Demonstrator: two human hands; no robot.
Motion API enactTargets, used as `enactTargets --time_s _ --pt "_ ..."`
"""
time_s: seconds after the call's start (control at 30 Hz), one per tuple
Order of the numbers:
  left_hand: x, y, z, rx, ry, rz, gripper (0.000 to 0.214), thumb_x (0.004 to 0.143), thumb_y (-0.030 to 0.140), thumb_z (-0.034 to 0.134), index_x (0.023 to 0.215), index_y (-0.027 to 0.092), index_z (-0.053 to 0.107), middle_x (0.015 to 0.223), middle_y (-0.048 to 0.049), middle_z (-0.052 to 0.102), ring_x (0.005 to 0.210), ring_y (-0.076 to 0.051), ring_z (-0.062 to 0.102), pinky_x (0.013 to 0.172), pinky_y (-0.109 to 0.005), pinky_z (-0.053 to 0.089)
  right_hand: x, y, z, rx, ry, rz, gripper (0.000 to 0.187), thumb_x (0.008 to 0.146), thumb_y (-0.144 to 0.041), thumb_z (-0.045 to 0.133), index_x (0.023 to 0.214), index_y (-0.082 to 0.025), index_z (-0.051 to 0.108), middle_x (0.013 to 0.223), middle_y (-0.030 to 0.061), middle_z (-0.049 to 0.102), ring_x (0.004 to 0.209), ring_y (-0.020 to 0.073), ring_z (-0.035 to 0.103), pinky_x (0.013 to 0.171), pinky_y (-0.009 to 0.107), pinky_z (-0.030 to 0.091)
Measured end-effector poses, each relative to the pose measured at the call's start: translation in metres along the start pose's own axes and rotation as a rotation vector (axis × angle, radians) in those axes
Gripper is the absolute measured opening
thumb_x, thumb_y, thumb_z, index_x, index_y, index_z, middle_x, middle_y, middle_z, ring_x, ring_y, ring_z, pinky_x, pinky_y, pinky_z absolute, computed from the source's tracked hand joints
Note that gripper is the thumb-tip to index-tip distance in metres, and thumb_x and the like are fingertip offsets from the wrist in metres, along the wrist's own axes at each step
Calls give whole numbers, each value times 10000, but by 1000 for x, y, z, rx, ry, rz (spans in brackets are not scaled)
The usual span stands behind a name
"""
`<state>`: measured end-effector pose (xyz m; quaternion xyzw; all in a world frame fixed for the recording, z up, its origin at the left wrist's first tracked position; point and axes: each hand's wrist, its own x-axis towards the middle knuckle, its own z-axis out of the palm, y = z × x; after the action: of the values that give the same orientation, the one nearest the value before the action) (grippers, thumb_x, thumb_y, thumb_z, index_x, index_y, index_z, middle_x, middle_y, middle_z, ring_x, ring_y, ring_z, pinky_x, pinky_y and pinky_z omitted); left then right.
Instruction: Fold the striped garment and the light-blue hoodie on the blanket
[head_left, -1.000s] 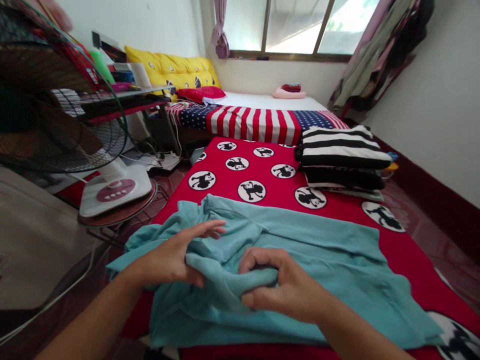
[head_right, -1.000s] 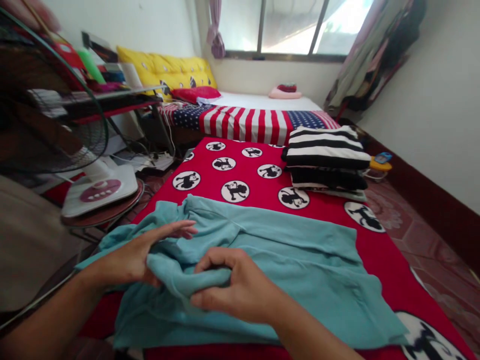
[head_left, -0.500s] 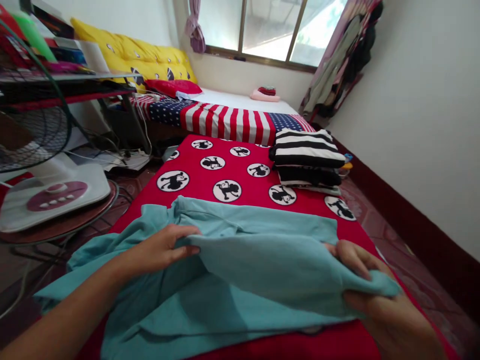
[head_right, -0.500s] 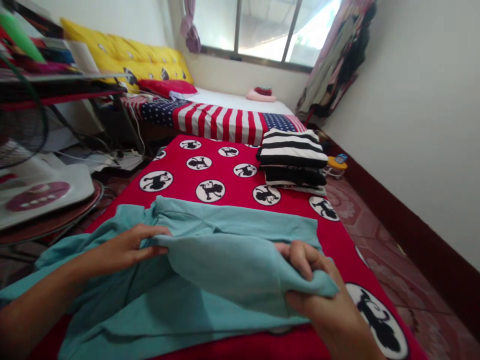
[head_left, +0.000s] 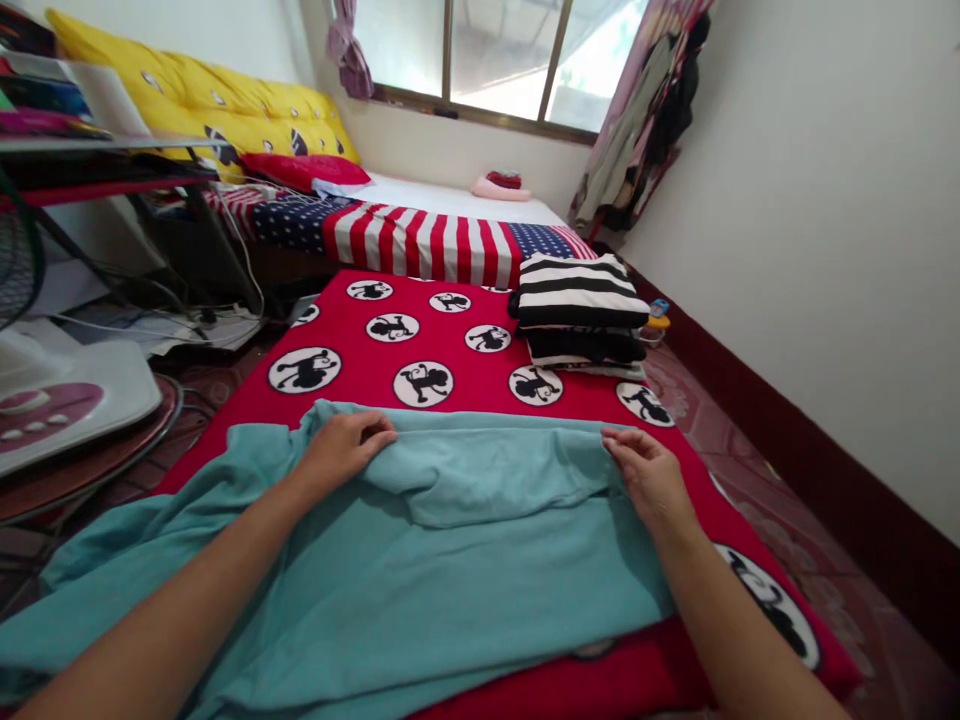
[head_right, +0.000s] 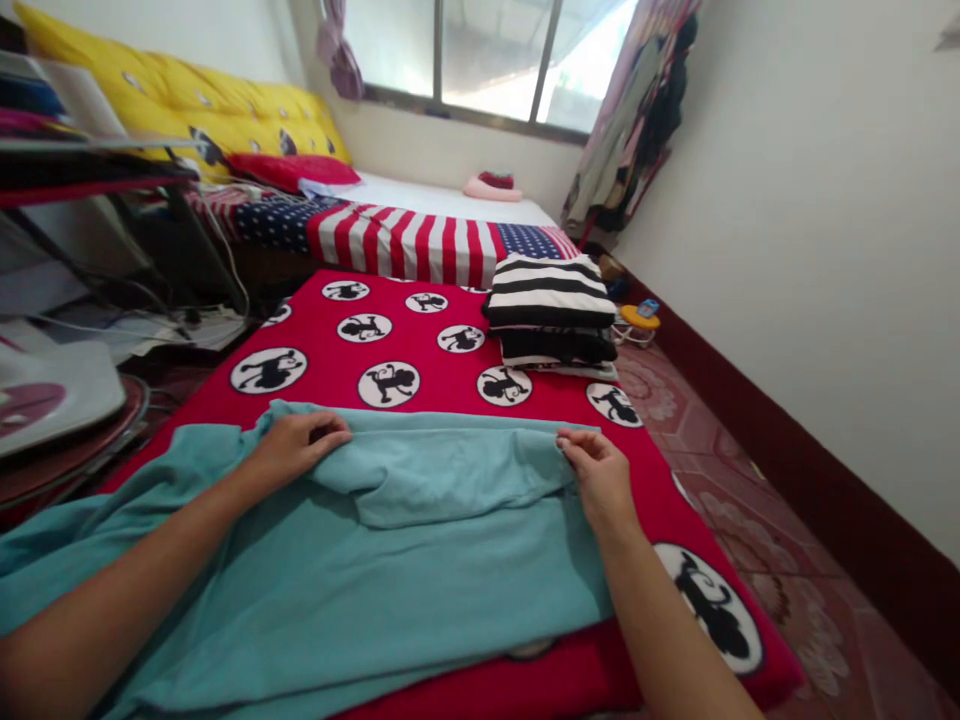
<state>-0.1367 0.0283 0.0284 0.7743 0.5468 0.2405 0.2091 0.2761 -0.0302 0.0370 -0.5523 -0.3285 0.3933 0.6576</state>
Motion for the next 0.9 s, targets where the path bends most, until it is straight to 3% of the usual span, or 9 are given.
enactTargets --time_s 0.1,0.17,0.3,0.37,0.5,0.6,0.7,0.8,0.9 --pt "-5 9 -2 -17 160 28 324 863 493 496 861 210 652 811 -14 701 745 -173 621 704 -261 429 4 -3 0 -152 76 -221 263 581 -322 792 698 -197 593 877 39 702 784 169 648 674 279 513" --pt "-6 13 -3 28 183 12 346 872 516 480 895 217 652 818 -13 698 754 -176 623 702 -260 425 8 -1 -4 -457 63 -245 297 669 -424 721 824 -191 619 895 64 687 785 195 639 676 315 505" --pt "-6 7 -5 90 2 -69 478 860 588 464 1125 229 635 785 -9 682 707 -191 622 645 -269 402 6 5 -10 -1141 -67 -193 505 741 -533 653 1083 -163 614 991 114 662 842 257 627 742 392 493" --pt "-7 0 -7 72 -87 -56 531 832 597 505 1211 241 614 857 -20 693 780 -211 636 679 -274 415 -2 3 -8 -1317 -37 -298 541 737 -503 685 1141 -153 601 1048 145 634 952 308 601 785 425 485" --pt "-8 -8 -9 -9 -143 -2 500 817 526 545 1211 234 639 885 -29 678 821 -213 621 728 -280 434 -33 -8 16 -1270 2 -739 363 802 -358 676 1107 -174 605 1135 157 580 1088 329 522 906 472 441" --pt "-7 -8 -7 -74 -109 4 466 841 471 511 1202 209 646 778 -11 624 726 -183 579 691 -276 425 -69 -4 48 -1010 -433 -923 107 877 -210 593 981 -208 614 1011 79 622 951 221 577 852 363 468" --pt "-6 -8 -4 -135 -91 -3 448 847 442 512 1197 197 644 737 1 590 684 -166 543 657 -266 408 -105 14 84 -927 -829 -1003 140 905 -120 529 929 -221 622 939 35 650 832 171 579 745 298 458" --pt "-6 -8 -1 -167 -89 -2 431 847 430 524 1186 193 646 716 8 573 660 -155 522 633 -258 392 -121 36 112 -1037 -837 -1063 168 900 -128 551 1018 -219 629 1000 53 652 865 192 565 747 312 443" --pt "-5 -8 -2 -159 -72 8 421 844 427 524 1164 187 656 695 13 556 639 -151 507 614 -256 379 -116 43 127 -1114 -764 -1083 122 890 -130 567 955 -199 644 898 56 651 806 190 559 704 302 433"
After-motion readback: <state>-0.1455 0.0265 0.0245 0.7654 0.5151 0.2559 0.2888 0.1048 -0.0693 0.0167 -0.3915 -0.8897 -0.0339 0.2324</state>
